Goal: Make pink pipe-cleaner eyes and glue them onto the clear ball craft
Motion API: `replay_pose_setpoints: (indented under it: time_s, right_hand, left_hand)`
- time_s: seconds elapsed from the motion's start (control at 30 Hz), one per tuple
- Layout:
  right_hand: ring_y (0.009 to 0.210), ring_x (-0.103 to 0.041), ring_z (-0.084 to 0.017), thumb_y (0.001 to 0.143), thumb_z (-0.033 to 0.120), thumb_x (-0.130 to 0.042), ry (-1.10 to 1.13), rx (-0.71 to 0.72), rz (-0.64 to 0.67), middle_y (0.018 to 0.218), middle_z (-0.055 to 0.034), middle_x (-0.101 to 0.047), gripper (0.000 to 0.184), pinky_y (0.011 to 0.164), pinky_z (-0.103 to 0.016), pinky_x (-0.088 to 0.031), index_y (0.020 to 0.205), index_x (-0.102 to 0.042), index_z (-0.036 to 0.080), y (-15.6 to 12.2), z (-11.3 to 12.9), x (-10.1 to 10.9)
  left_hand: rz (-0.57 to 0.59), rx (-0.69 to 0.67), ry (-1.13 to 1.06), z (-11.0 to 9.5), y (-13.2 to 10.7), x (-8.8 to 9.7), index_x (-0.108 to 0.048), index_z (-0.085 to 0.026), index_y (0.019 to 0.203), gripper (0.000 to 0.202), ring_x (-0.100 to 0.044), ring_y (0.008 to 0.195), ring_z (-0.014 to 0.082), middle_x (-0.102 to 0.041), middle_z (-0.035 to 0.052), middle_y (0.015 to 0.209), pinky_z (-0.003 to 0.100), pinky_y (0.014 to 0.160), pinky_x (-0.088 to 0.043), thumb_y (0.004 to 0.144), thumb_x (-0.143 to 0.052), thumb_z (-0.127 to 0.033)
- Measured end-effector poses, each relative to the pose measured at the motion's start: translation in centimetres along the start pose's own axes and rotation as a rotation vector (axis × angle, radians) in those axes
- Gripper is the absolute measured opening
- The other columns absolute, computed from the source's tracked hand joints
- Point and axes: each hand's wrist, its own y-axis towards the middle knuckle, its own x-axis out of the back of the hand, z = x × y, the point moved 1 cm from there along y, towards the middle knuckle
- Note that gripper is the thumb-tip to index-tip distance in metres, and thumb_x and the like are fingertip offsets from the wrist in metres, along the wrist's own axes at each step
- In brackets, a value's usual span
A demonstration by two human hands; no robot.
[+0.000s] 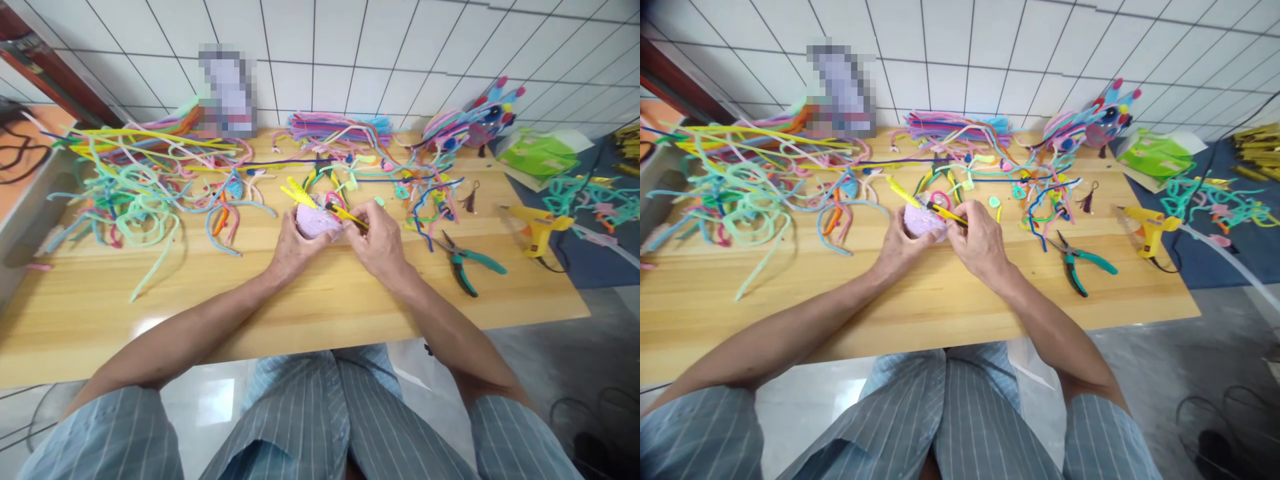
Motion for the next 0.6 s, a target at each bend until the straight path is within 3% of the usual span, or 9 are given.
replay_pose_setpoints:
  time_s: [0.2,0.43,0.6]
  right_hand:
    - [0.090,-0.070,-0.025,0.099,0.030,-0.063,0.004,-0.015,-0.009,0.097,-0.0057,-0.076,0.008,0.085,-0.040,-0.056,0.099,-0.055,0.028,0.0,-0.1,-0.7]
    - [0.095,-0.071,-0.026,0.099,0.028,-0.062,-0.031,-0.022,0.006,0.101,-0.0077,-0.076,0.008,0.088,-0.041,-0.056,0.099,-0.054,0.028,0.1,-0.2,-0.8]
    - [0.092,-0.071,-0.026,0.098,0.027,-0.063,-0.072,0.044,-0.031,0.099,-0.0060,-0.075,0.009,0.085,-0.041,-0.056,0.100,-0.054,0.028,0.0,-0.8,-1.1]
  left_hand:
    - [0.012,-0.015,0.025,-0.2,-0.1,-0.1,-0.055,-0.019,0.137,0.095,-0.073,0.132,0.0363,-0.071,0.0157,0.138,0.051,0.114,-0.063,0.068,-0.103,-0.063]
    - [0.008,-0.047,0.055,0.3,-0.1,-0.3,-0.053,-0.019,0.140,0.093,-0.072,0.133,0.0361,-0.069,0.0170,0.141,0.052,0.115,-0.062,0.070,-0.102,-0.057]
    - [-0.002,-0.042,0.100,0.3,-0.2,-0.4,-0.052,-0.021,0.138,0.089,-0.073,0.131,0.0347,-0.070,0.0147,0.140,0.052,0.113,-0.063,0.070,-0.101,-0.055]
